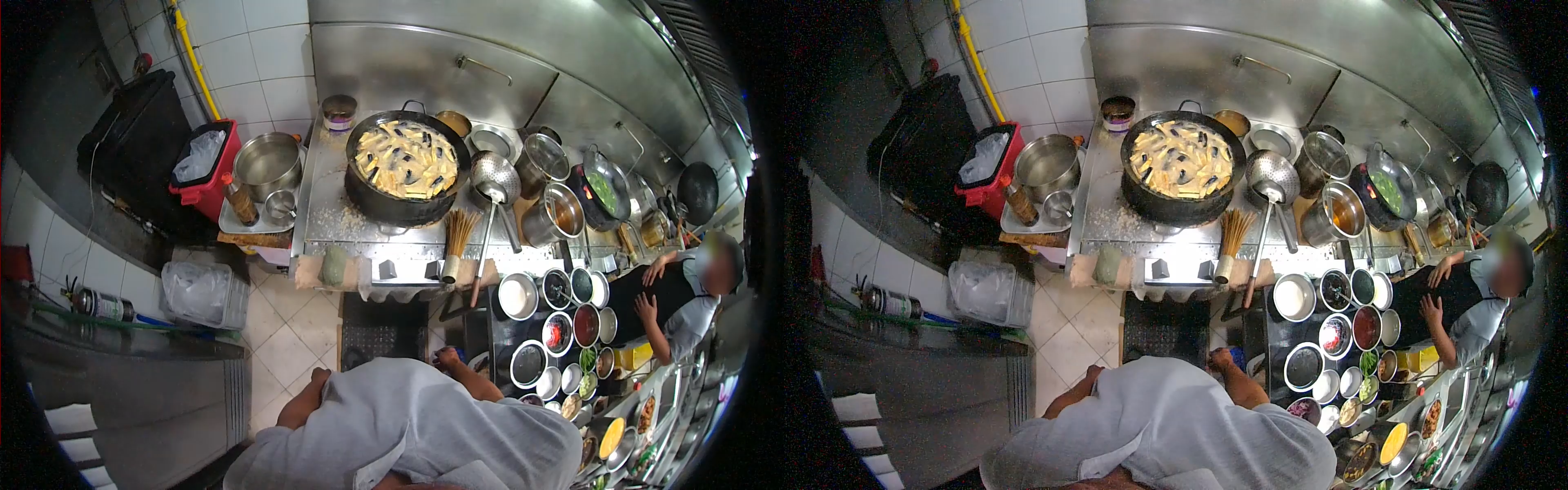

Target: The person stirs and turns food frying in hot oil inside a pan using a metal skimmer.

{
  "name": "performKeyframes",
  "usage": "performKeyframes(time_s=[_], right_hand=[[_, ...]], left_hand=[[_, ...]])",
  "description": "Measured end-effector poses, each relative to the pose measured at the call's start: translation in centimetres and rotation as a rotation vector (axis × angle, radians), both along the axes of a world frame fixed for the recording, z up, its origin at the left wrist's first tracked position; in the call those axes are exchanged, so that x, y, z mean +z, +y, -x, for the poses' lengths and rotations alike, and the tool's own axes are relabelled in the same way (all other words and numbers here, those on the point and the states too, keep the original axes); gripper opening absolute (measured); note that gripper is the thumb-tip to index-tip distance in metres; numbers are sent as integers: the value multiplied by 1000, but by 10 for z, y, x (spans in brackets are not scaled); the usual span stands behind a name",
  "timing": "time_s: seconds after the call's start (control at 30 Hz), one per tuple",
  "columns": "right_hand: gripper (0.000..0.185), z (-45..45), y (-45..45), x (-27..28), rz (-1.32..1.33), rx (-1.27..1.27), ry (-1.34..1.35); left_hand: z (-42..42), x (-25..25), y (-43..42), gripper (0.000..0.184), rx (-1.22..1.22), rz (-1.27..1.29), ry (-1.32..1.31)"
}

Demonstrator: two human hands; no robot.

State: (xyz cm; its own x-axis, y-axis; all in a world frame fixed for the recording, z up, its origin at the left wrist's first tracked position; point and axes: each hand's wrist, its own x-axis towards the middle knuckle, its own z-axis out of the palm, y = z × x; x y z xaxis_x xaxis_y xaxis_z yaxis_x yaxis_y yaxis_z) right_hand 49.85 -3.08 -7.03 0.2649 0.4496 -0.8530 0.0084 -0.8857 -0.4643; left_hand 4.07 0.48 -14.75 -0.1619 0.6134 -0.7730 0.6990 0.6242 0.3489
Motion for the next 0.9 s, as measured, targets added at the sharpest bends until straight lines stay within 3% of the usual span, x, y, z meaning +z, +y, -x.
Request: performKeyframes(time_s=[0.03, 0.37, 0.53, 0.67, 0.77, 0.83, 0.9], right_hand=[[28, 3, 2, 8, 18, -96, 45], [28, 3, 2, 17, 46, -50, 17], [30, -3, -1, -10, 5, 42, 15], [31, -25, -16, -75, -94, 305, -52], [31, -22, -13, -65, -144, 266, 21], [32, -3, 2, -2, 58, -149, 115], [32, 1, 3, 10, 52, -137, 90]], left_hand=[[0, -1, 0, 45, 1, 0, 0], [-3, 17, 5, 47, -105, -37, 53], [-3, 14, 6, 47, -82, -51, 71], [-1, 7, 5, 44, -38, -19, 12], [1, 3, 3, 42, 27, -2, -23], [1, 1, 3, 41, 9, -10, -20], [1, -1, 3, 40, -12, -14, -23]])
